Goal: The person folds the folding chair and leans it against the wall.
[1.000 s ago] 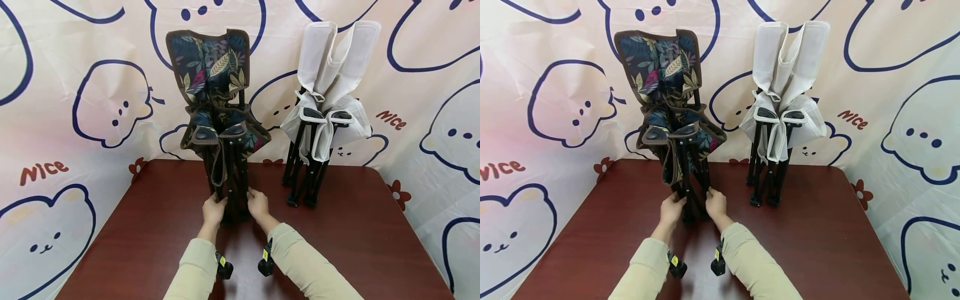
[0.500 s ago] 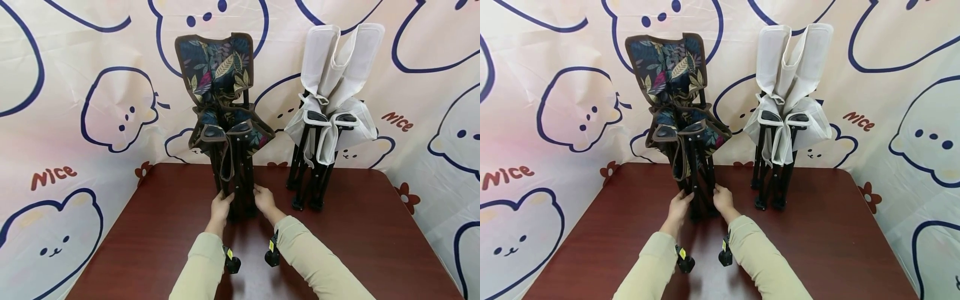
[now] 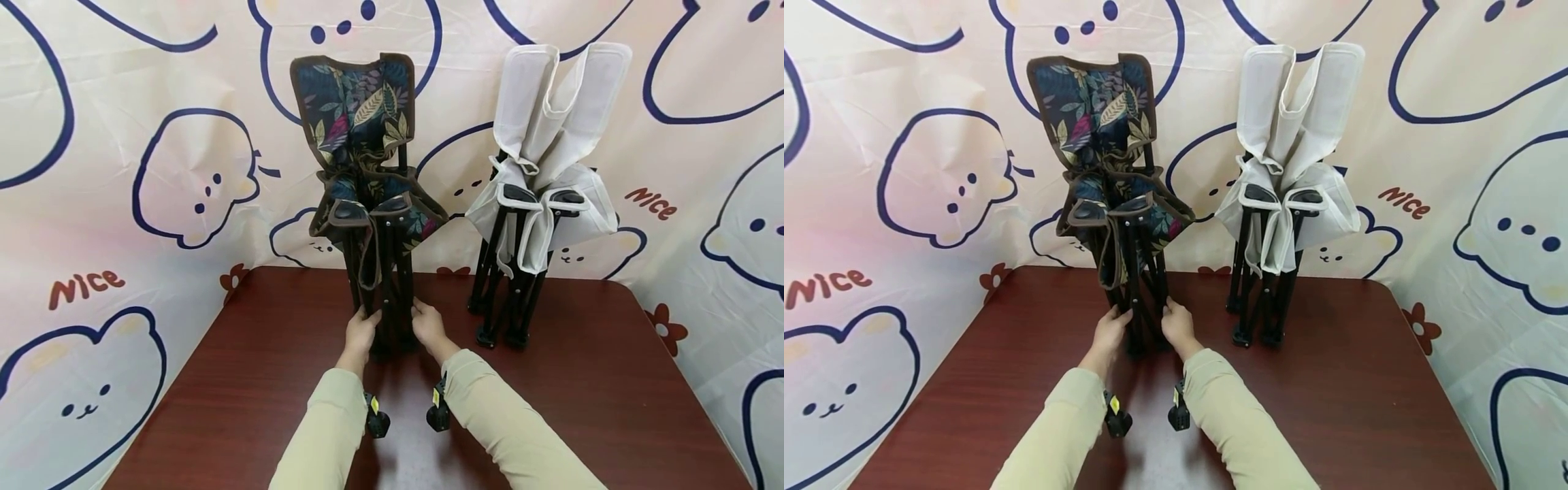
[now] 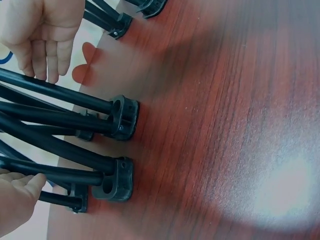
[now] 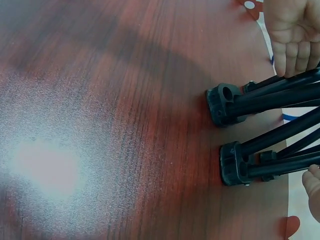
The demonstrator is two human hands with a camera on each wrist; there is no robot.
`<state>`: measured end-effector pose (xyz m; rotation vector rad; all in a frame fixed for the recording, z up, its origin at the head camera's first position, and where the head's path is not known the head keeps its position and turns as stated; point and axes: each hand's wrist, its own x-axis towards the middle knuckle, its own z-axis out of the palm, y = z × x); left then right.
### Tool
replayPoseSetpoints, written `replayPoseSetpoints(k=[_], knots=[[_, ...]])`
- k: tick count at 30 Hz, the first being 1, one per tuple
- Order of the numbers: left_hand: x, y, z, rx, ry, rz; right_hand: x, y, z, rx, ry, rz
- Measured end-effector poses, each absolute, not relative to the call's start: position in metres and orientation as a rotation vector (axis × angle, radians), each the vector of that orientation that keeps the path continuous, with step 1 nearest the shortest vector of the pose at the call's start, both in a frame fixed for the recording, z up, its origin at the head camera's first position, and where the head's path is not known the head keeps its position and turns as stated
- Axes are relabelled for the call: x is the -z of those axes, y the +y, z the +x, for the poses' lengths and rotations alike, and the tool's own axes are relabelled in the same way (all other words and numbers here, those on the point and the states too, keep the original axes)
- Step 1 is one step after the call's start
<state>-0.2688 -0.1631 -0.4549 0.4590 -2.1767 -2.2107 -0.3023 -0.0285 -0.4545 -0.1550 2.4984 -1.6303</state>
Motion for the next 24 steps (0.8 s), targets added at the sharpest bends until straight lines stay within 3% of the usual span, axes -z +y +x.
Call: replayPoseSetpoints(k=[14,16,21,23,24], knots=[[0.441,-0.164,-0.279,2.112,-2.315,0.446,0.458,-0.026,-0.322,1.599,2.515,-0.171],[0.460,-0.169,-0.291,2.083,-2.327,0.425,0.458,-0.027,-0.323,1.602,2.504,-0.158],[0.559,-0.188,-0.352,1.977,-2.324,0.342,0.458,-0.029,-0.325,1.595,2.505,-0.164],[0.577,-0.191,-0.364,1.941,-2.351,0.350,0.457,-0.030,-0.325,1.582,2.518,-0.167],[0.569,-0.191,-0.360,1.942,-2.369,0.366,0.456,-0.031,-0.325,1.571,2.527,-0.169]])
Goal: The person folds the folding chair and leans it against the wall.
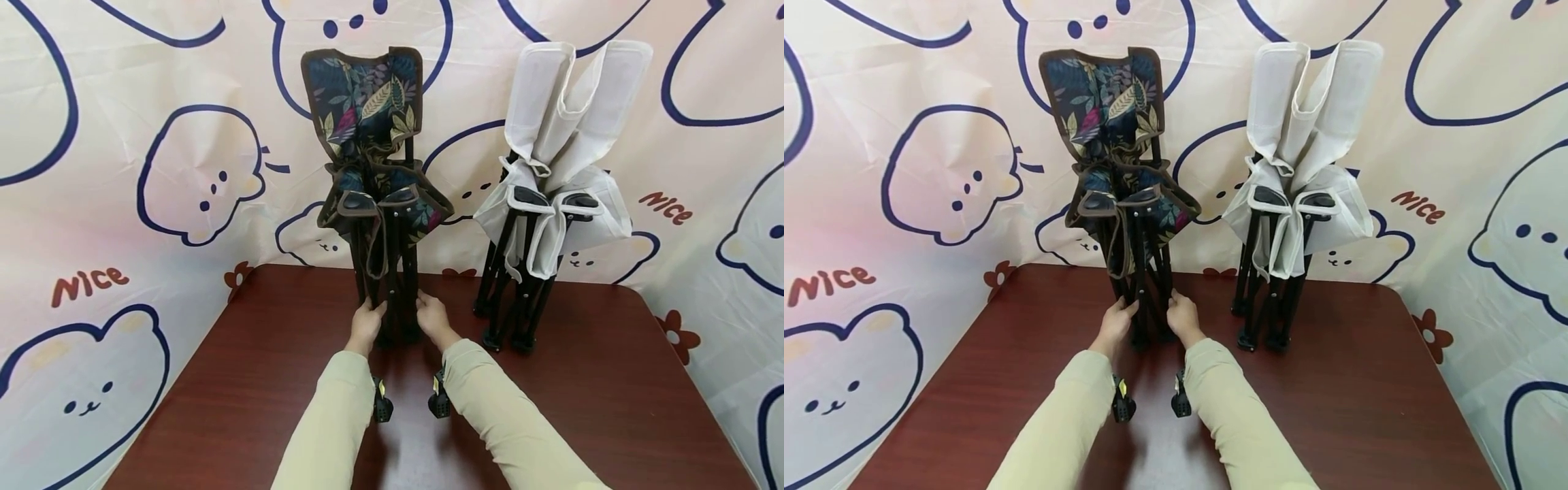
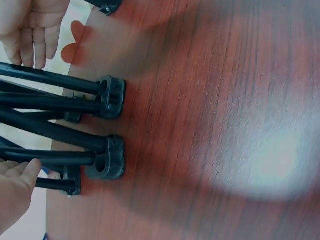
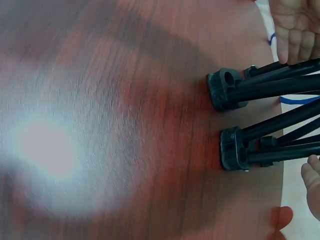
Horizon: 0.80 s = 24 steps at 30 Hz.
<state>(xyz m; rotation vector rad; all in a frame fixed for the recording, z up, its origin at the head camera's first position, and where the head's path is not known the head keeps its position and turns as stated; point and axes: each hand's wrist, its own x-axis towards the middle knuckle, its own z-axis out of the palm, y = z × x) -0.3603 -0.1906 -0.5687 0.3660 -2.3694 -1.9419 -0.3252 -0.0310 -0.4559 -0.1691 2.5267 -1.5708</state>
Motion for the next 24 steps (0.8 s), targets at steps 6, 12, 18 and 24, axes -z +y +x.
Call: replayPoseSetpoints(k=[6,12,18,24], knots=[[0.468,-0.176,-0.305,1.787,-2.633,0.357,0.452,-0.025,-0.327,1.441,2.580,-0.216],[0.453,-0.190,-0.283,1.515,-2.761,0.245,0.456,-0.015,-0.324,1.248,2.639,-0.346],[0.457,-0.200,-0.266,1.519,-2.777,0.273,0.450,-0.004,-0.307,1.058,2.733,-0.420],[0.452,-0.204,-0.249,1.429,-2.828,0.124,0.437,0.012,-0.288,0.851,2.867,-0.480]])
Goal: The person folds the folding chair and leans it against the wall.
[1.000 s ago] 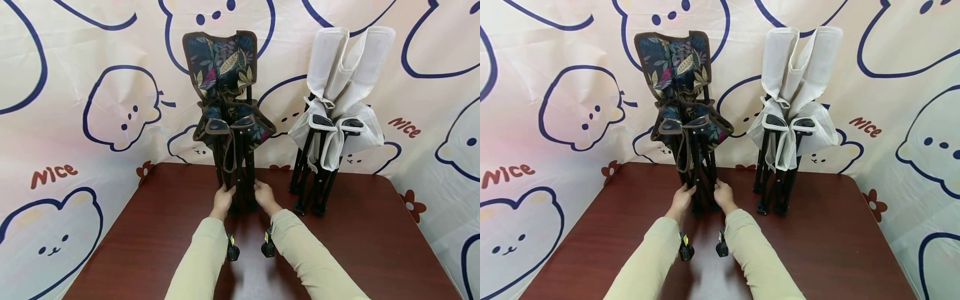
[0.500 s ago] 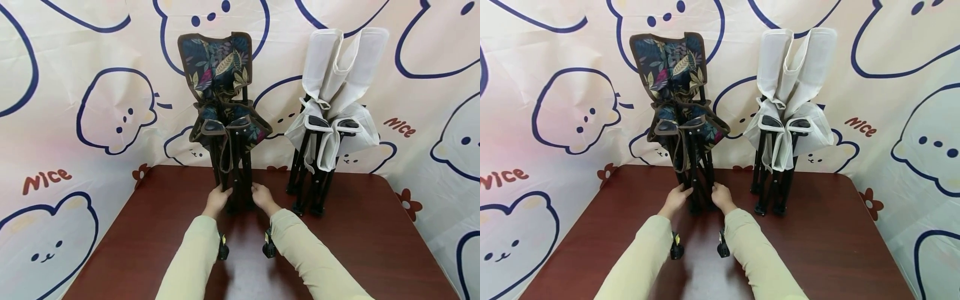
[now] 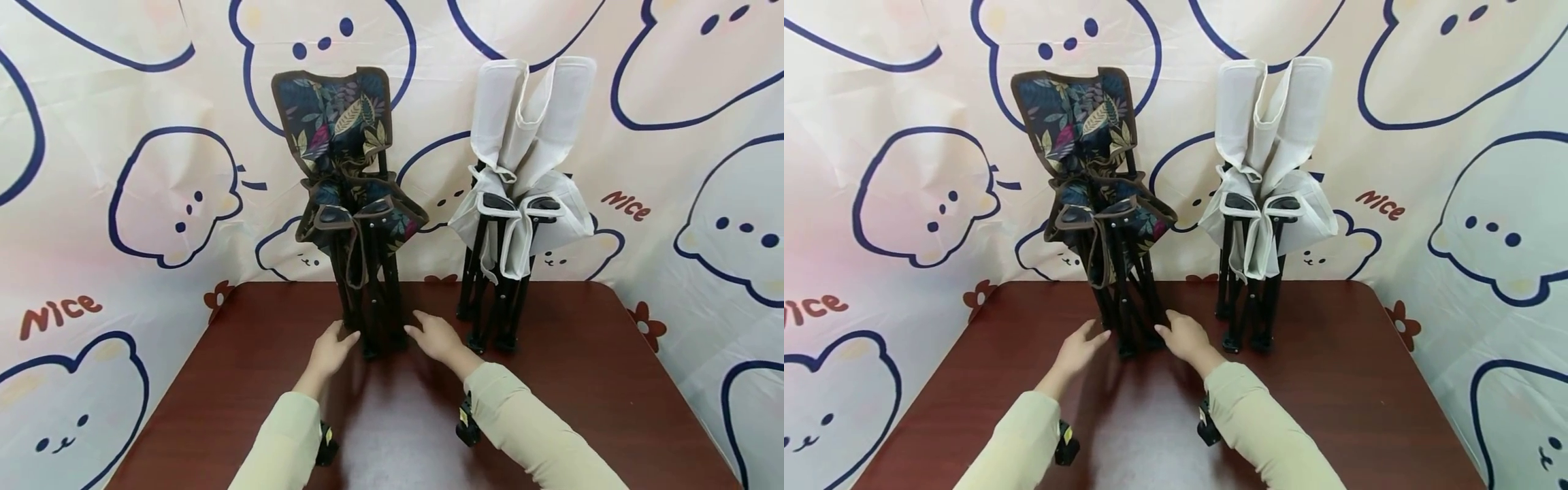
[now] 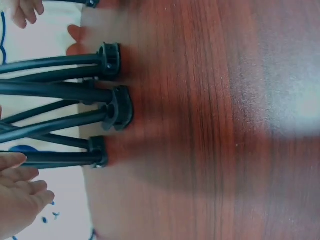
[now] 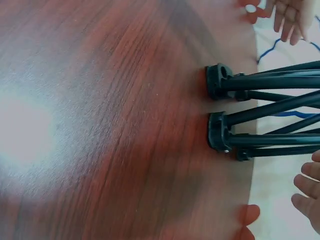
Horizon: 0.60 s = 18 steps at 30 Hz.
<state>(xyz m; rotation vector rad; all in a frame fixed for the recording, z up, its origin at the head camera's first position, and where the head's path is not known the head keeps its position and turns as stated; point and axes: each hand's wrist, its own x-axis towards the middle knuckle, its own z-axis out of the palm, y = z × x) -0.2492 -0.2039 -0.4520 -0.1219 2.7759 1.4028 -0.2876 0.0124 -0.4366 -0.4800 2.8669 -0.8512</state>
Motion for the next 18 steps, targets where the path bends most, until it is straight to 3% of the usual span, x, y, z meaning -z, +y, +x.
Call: replayPoseSetpoints(k=[18], knots=[[0.437,-0.221,-0.227,-1.088,3.010,0.091,0.420,0.078,-0.257,0.768,3.068,-0.600]])
